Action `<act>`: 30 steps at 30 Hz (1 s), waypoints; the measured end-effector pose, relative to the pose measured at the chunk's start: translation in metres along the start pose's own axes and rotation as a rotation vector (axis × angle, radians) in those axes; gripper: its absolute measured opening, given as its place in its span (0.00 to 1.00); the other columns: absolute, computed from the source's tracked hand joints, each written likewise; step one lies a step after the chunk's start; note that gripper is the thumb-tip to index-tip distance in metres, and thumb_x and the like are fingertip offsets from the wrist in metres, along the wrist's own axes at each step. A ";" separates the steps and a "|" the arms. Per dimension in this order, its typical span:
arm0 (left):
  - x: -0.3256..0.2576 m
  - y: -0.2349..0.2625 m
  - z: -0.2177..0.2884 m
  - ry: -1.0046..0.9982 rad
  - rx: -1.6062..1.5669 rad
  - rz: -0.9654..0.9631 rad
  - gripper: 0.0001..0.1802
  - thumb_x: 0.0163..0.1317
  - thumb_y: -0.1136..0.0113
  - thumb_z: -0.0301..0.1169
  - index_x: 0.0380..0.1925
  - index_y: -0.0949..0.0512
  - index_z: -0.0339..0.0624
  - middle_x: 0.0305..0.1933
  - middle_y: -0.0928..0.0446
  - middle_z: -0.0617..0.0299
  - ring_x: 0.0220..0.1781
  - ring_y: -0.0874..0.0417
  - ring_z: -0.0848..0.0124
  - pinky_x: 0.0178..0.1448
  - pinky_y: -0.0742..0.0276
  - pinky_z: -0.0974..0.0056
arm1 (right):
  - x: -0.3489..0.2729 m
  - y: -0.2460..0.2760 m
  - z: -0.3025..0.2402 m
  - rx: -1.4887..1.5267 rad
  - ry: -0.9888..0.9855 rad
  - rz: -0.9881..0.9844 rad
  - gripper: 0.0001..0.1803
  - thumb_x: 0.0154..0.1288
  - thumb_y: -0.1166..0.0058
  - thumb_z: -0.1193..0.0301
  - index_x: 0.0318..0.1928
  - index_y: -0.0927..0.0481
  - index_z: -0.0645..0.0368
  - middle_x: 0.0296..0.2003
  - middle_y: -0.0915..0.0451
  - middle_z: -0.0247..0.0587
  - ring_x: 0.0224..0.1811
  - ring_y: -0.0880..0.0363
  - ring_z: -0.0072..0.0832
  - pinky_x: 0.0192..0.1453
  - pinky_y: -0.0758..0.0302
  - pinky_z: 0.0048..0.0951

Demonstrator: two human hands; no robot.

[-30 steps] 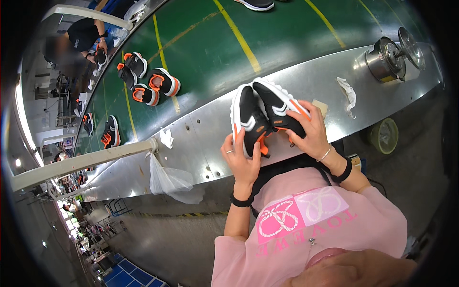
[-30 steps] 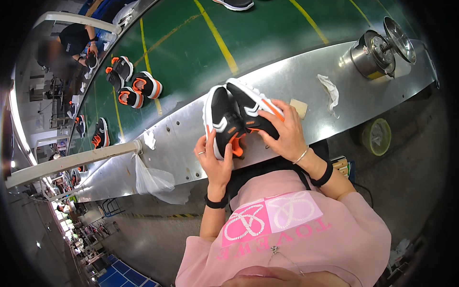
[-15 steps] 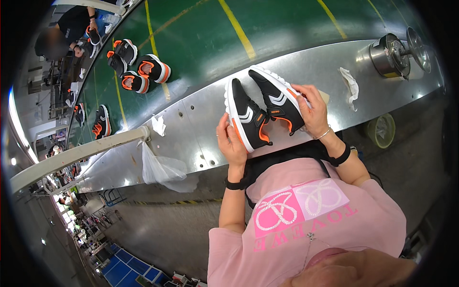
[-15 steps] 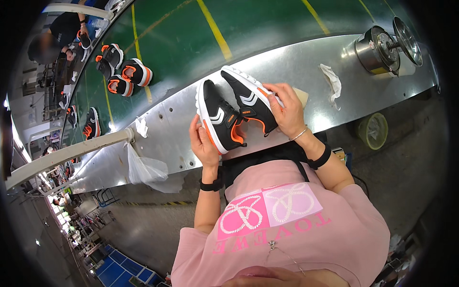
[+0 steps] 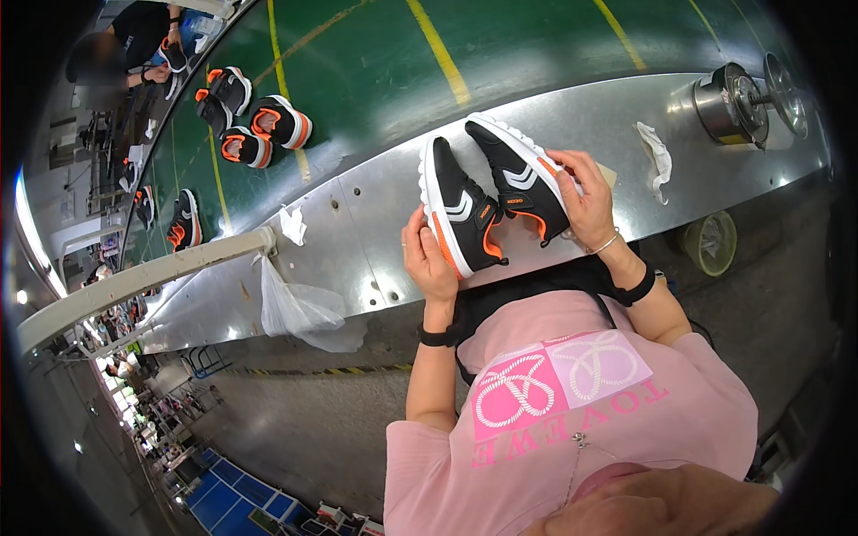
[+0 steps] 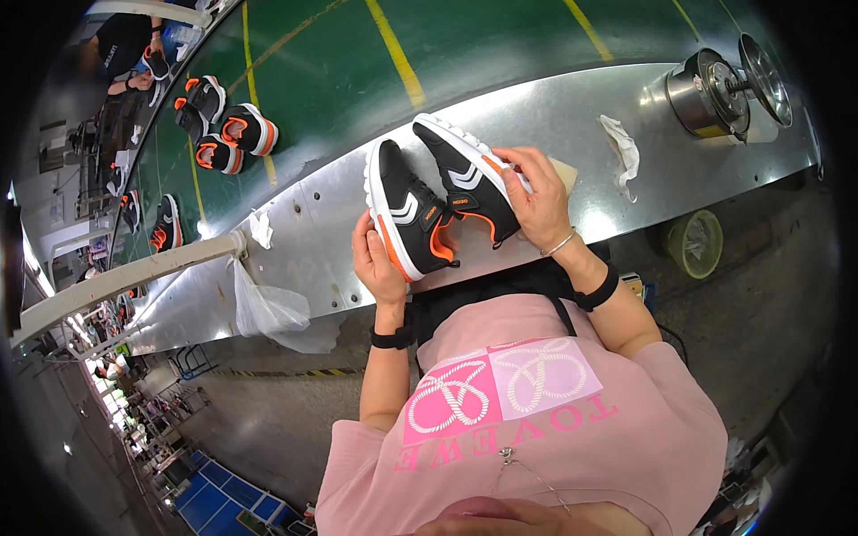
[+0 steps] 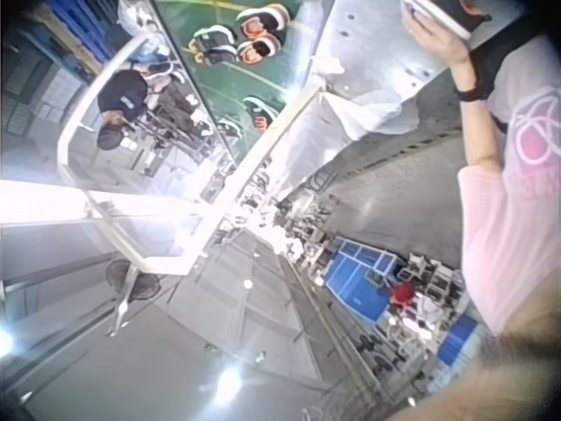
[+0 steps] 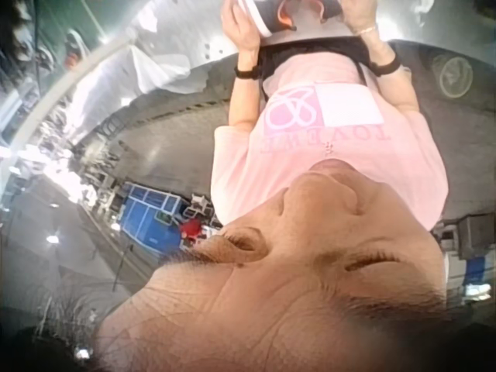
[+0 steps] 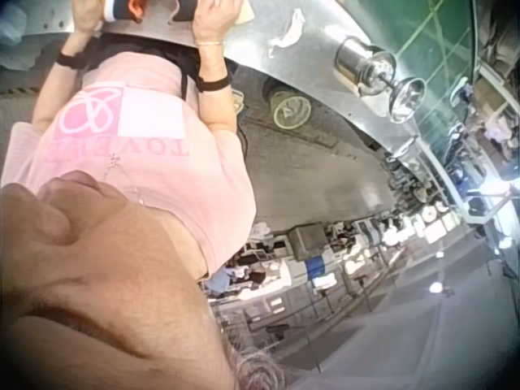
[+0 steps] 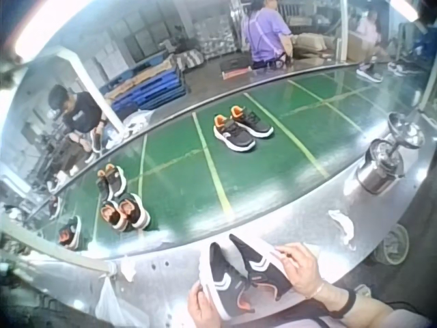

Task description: Inspect and clean shoes on a manufacturing assembly line.

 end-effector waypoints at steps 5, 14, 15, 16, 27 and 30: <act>0.000 -0.001 -0.003 0.009 -0.025 0.007 0.20 0.73 0.58 0.29 0.57 0.24 0.33 0.50 0.22 0.51 0.53 0.21 0.60 0.59 0.28 0.60 | 0.001 0.000 0.003 0.011 -0.001 -0.005 0.14 0.74 0.51 0.71 0.53 0.19 0.61 0.47 0.20 0.45 0.47 0.20 0.36 0.52 0.25 0.30; 0.000 -0.003 -0.006 0.028 -0.058 0.015 0.19 0.73 0.59 0.28 0.57 0.24 0.34 0.49 0.22 0.53 0.52 0.22 0.63 0.58 0.29 0.61 | 0.003 0.000 0.008 0.032 -0.013 -0.015 0.15 0.75 0.53 0.68 0.53 0.19 0.61 0.46 0.19 0.46 0.49 0.21 0.39 0.55 0.27 0.32; 0.000 -0.003 -0.007 0.036 -0.076 0.025 0.19 0.73 0.59 0.28 0.57 0.24 0.34 0.49 0.22 0.54 0.51 0.22 0.64 0.58 0.29 0.62 | 0.003 0.000 0.009 0.030 -0.009 -0.019 0.15 0.75 0.53 0.68 0.53 0.19 0.61 0.47 0.19 0.46 0.50 0.21 0.39 0.55 0.27 0.32; 0.000 -0.004 -0.007 0.036 -0.078 0.023 0.19 0.73 0.59 0.28 0.57 0.24 0.34 0.49 0.22 0.54 0.51 0.22 0.64 0.58 0.29 0.62 | 0.003 0.001 0.010 0.027 -0.010 -0.018 0.15 0.75 0.53 0.68 0.53 0.19 0.61 0.47 0.19 0.46 0.50 0.21 0.39 0.55 0.27 0.32; -0.001 -0.001 -0.011 0.037 -0.035 -0.038 0.20 0.77 0.60 0.31 0.60 0.27 0.31 0.55 0.22 0.53 0.56 0.22 0.69 0.63 0.28 0.63 | 0.004 -0.001 0.012 0.039 -0.044 -0.041 0.15 0.75 0.54 0.69 0.54 0.20 0.61 0.48 0.19 0.46 0.49 0.20 0.38 0.54 0.26 0.31; 0.000 -0.002 -0.011 0.039 -0.038 -0.036 0.20 0.77 0.60 0.31 0.60 0.27 0.31 0.55 0.22 0.53 0.56 0.22 0.69 0.63 0.28 0.63 | 0.005 -0.001 0.012 0.053 -0.059 -0.050 0.15 0.74 0.54 0.69 0.54 0.20 0.61 0.48 0.19 0.46 0.49 0.20 0.37 0.54 0.26 0.31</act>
Point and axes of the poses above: each hand's wrist, its own x-axis towards the middle knuckle, its own y-axis out of the back of the hand, z = x × y, the point moved 5 cm from there along x, towards the middle knuckle
